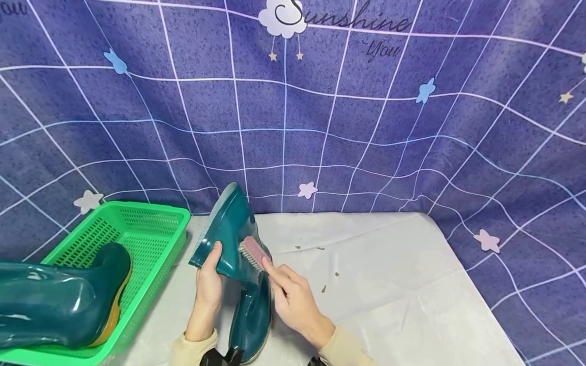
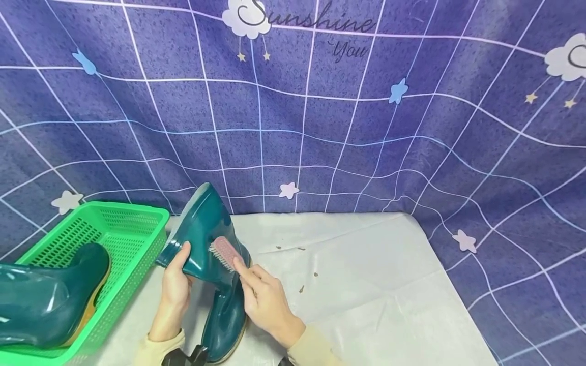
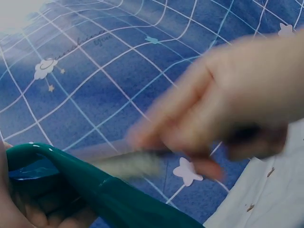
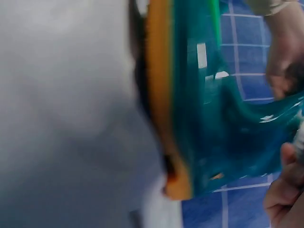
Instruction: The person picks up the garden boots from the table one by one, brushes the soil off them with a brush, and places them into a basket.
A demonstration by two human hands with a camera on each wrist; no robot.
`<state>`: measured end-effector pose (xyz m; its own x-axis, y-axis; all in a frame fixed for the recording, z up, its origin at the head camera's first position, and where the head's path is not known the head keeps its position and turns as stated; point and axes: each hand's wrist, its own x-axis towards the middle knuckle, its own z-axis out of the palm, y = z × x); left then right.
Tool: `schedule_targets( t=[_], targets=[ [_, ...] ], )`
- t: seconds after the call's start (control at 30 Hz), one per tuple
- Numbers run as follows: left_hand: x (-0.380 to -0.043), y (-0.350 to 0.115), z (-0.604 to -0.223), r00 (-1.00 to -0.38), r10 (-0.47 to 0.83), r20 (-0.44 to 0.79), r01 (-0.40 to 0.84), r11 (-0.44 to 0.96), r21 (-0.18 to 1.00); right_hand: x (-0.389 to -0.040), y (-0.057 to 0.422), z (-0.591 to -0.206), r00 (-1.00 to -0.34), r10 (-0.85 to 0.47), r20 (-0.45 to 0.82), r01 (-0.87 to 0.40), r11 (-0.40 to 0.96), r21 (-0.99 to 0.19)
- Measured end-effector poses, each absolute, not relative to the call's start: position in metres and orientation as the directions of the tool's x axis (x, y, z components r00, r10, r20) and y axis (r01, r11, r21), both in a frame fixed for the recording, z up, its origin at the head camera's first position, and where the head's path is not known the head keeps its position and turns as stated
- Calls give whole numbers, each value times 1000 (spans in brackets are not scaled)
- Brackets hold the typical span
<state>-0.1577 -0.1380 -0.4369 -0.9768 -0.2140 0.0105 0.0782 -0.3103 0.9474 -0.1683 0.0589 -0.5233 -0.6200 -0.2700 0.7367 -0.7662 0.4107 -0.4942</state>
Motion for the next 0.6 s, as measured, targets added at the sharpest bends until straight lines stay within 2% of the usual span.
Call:
schedule_targets(
  t=[0.1, 0.17, 0.23, 0.33, 0.4, 0.53, 0.6],
  targets=[
    [-156, -138, -437, -976, -216, 0, 69, -313, 947, -168, 61, -526, -699, -219, 681, -673, 525, -522],
    [-156, -139, -437, -977, -215, -14, 58, -326, 944, -168, 61, -526, -731, -181, 658, -629, 551, -548],
    [-156, -139, -436, -980, -196, -18, 49, -331, 942, -168, 61, -526, -704, -171, 689, -662, 509, -550],
    [-157, -137, -436, -982, -187, -12, 50, -325, 944, -169, 59, -525, -610, -216, 763, -768, 401, -500],
    [-158, -137, -436, -980, -201, -4, 61, -315, 947, -170, 58, -526, -579, -242, 779, -792, 396, -465],
    [-159, -143, -436, -973, -232, -16, 60, -318, 946, -170, 58, -527, -660, -201, 724, -708, 487, -511],
    [-159, -147, -436, -973, -230, -29, 49, -326, 944, -168, 57, -526, -669, -191, 718, -701, 483, -524]
  ],
)
